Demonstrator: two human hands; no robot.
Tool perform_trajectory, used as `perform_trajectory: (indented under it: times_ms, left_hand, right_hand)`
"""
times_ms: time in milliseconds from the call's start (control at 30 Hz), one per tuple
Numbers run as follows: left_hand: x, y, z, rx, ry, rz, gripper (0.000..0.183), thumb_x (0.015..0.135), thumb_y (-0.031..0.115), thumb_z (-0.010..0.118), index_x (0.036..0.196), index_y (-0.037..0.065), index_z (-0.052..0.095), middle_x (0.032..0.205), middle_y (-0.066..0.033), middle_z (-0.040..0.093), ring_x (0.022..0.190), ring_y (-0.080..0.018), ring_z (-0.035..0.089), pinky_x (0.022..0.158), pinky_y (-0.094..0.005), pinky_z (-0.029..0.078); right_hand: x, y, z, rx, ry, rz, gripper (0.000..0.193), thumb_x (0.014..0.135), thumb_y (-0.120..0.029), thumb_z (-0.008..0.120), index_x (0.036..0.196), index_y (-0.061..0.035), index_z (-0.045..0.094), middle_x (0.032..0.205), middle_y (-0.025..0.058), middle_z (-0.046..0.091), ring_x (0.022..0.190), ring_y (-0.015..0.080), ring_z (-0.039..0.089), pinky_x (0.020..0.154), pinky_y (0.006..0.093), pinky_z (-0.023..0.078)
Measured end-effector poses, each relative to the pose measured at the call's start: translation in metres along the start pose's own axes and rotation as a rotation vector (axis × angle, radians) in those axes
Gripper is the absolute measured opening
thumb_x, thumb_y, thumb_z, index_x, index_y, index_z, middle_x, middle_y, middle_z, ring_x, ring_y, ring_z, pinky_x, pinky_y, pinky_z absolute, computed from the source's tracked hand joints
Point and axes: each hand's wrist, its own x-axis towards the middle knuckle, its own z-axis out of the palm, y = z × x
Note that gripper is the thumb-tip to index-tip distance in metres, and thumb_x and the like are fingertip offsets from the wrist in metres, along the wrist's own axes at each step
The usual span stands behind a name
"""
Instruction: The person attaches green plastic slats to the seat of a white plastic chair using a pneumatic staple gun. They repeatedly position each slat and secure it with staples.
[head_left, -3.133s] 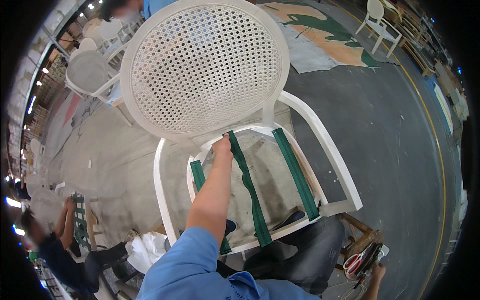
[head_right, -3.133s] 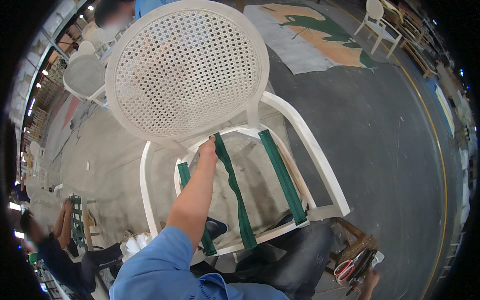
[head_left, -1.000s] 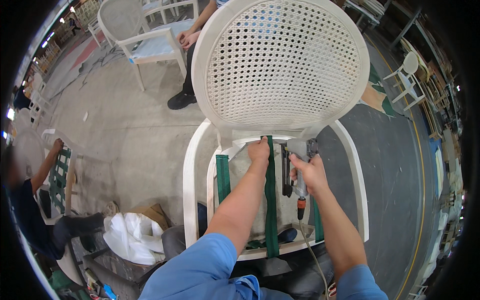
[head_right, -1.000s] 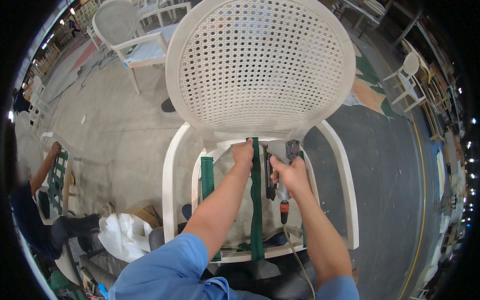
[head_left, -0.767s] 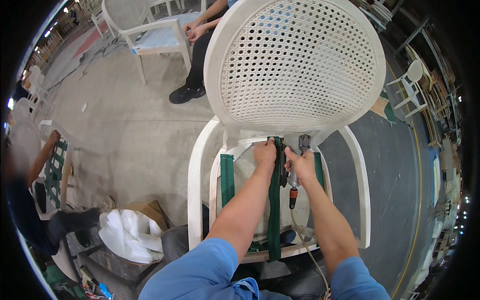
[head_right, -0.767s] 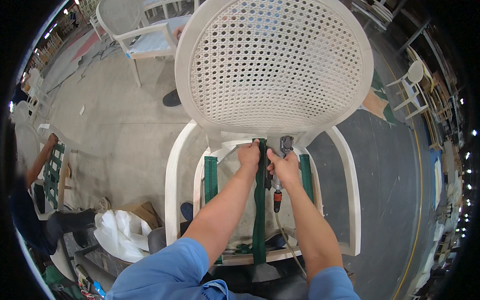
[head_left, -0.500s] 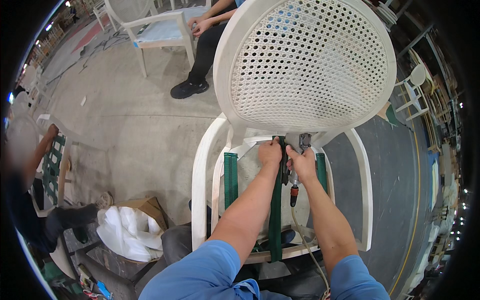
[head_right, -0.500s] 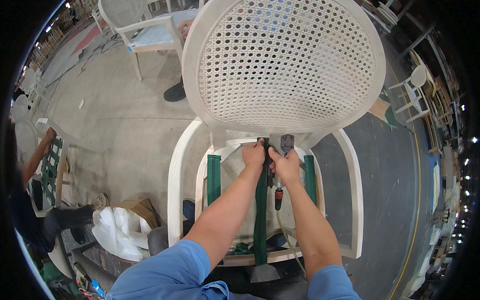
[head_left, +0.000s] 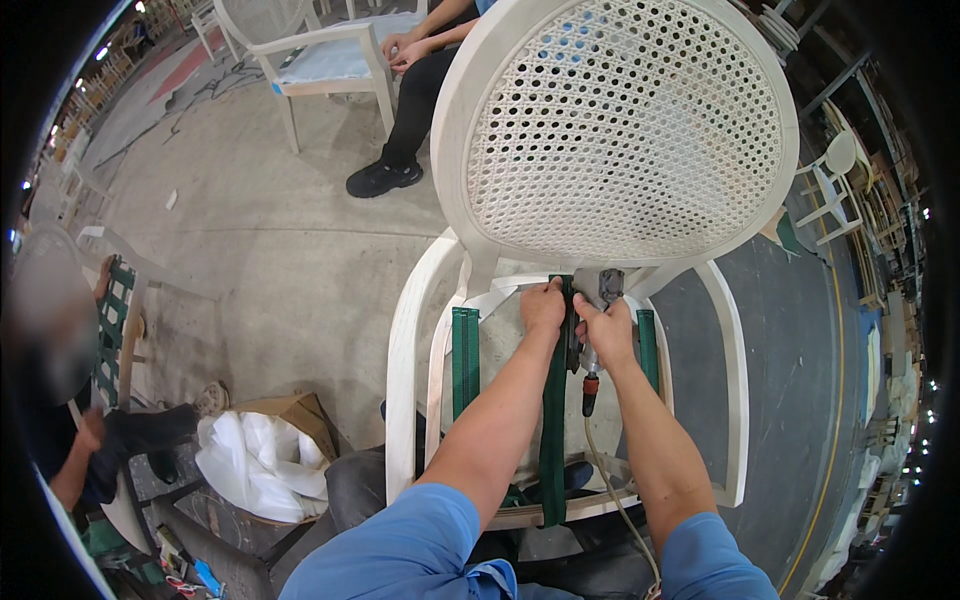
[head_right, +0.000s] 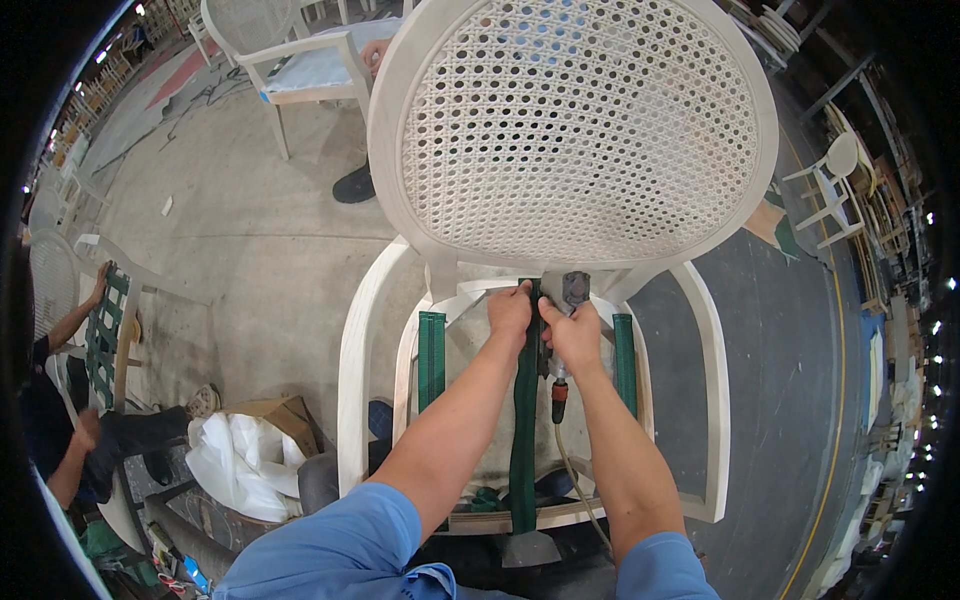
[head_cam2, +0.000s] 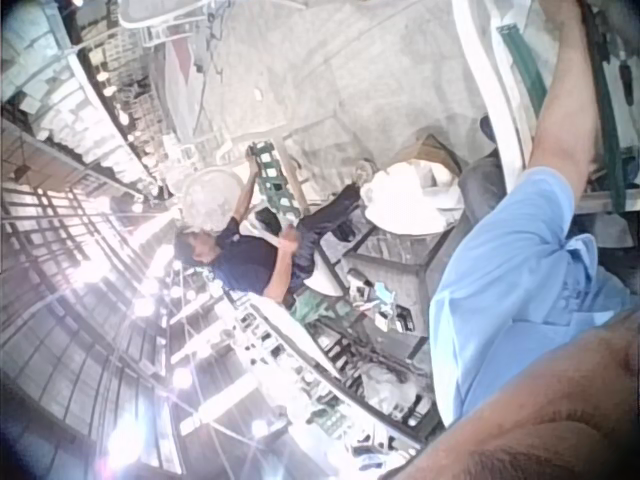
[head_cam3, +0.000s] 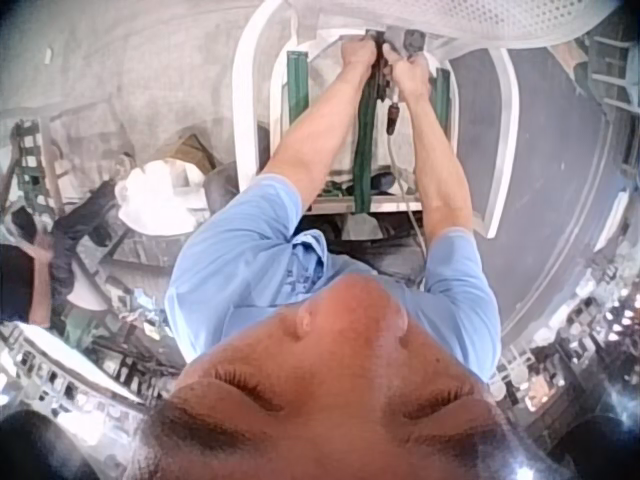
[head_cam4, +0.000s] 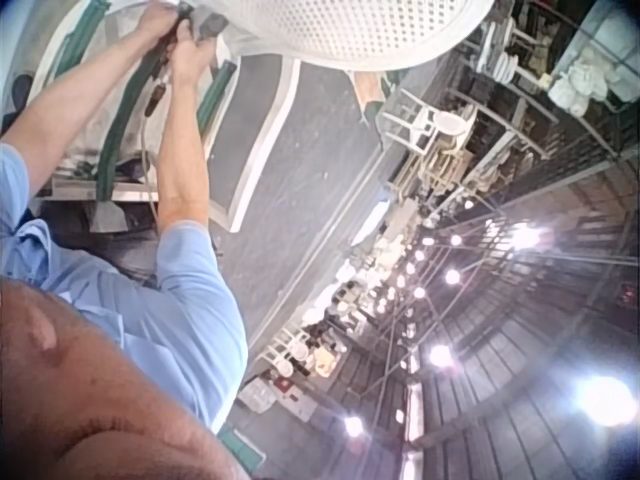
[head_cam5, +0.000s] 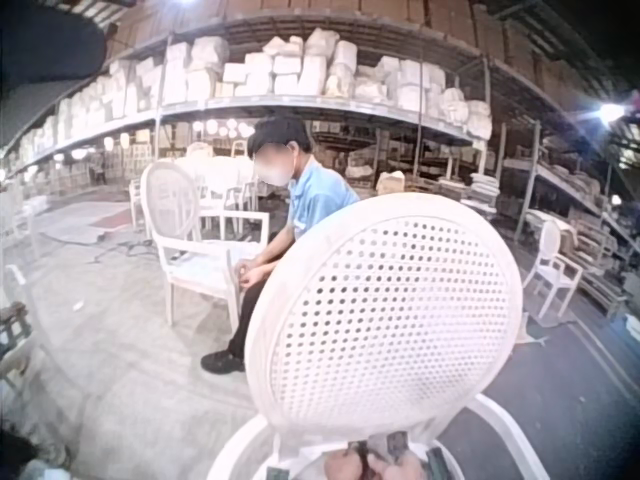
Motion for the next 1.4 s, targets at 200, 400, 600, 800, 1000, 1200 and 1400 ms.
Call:
perform_trajectory:
  times_ms: [200, 400, 600, 800, 1000, 1200, 1400]
  left_hand:
    - [-0.003, 0.005, -0.002, -0.040, -0.019, -0.060, 0.029, 0.090, 0.024, 0.071, 0.089, -0.005, 0.075, 0.079, -0.0129, 0.072, 0.070, -0.0185, 0.063, 0.068, -0.0364, 0.049]
    - [0.002, 0.002, -0.004, -0.031, -0.021, -0.049, 0.031, 0.090, 0.028, 0.070, 0.091, -0.002, 0.075, 0.083, -0.0186, 0.072, 0.079, -0.0278, 0.068, 0.075, -0.0393, 0.050]
    - [-0.002, 0.004, -0.010, -0.210, -0.095, -0.012, 0.028, 0.092, 0.021, 0.067, 0.086, -0.005, 0.074, 0.077, -0.0157, 0.071, 0.070, -0.0227, 0.065, 0.067, -0.0378, 0.050]
    - [-0.006, 0.010, -0.022, -0.313, -0.325, -0.130, 0.017, 0.093, 0.013, 0.064, 0.086, 0.000, 0.072, 0.082, -0.0083, 0.068, 0.073, -0.0158, 0.059, 0.069, -0.0320, 0.047]
    - [-0.006, 0.008, -0.025, -0.374, -0.330, -0.103, 0.017, 0.094, 0.009, 0.061, 0.091, -0.004, 0.070, 0.077, -0.0096, 0.067, 0.064, -0.0180, 0.060, 0.060, -0.0355, 0.049]
    - [0.003, -0.001, -0.029, -0.305, -0.400, -0.100, 0.015, 0.095, 0.008, 0.058, 0.099, -0.002, 0.069, 0.087, -0.0080, 0.069, 0.075, -0.0170, 0.061, 0.069, -0.0320, 0.048]
    - [0.007, -0.006, -0.035, -0.300, -0.482, -0.056, 0.019, 0.096, 0.008, 0.057, 0.106, -0.003, 0.069, 0.093, -0.0086, 0.070, 0.084, -0.0176, 0.062, 0.077, -0.0315, 0.048]
  right_hand:
    - [-0.003, -0.006, 0.000, -0.024, 0.010, 0.025, 0.028, 0.086, -0.020, 0.076, 0.092, 0.0018, 0.059, 0.069, 0.0062, 0.062, 0.049, 0.0139, 0.057, 0.042, 0.0296, 0.044]
    - [-0.002, -0.006, 0.004, -0.056, -0.052, 0.000, 0.024, 0.086, -0.018, 0.075, 0.093, 0.0006, 0.060, 0.067, 0.0052, 0.061, 0.048, 0.0130, 0.055, 0.042, 0.0297, 0.043]
    - [0.000, -0.002, 0.002, -0.011, -0.049, -0.023, 0.029, 0.086, -0.019, 0.076, 0.092, 0.0021, 0.058, 0.066, 0.0064, 0.061, 0.048, 0.0138, 0.056, 0.041, 0.0296, 0.042]
    - [0.002, 0.008, -0.005, 0.024, -0.033, -0.008, 0.035, 0.085, -0.023, 0.078, 0.089, 0.0028, 0.054, 0.063, 0.0075, 0.060, 0.047, 0.0148, 0.056, 0.041, 0.0294, 0.042]
    - [-0.001, 0.002, 0.004, 0.002, -0.067, -0.016, 0.028, 0.087, -0.022, 0.076, 0.083, 0.0015, 0.060, 0.058, 0.0058, 0.059, 0.044, 0.0143, 0.054, 0.040, 0.0294, 0.041]
    - [-0.005, -0.007, 0.008, -0.049, -0.101, -0.042, 0.020, 0.088, -0.018, 0.073, 0.082, -0.0006, 0.066, 0.057, 0.0048, 0.059, 0.043, 0.0127, 0.052, 0.040, 0.0291, 0.039]
    - [-0.010, -0.011, 0.016, 0.015, -0.122, -0.058, 0.018, 0.089, -0.018, 0.072, 0.088, -0.0005, 0.067, 0.057, 0.0049, 0.059, 0.043, 0.0119, 0.052, 0.040, 0.0293, 0.040]
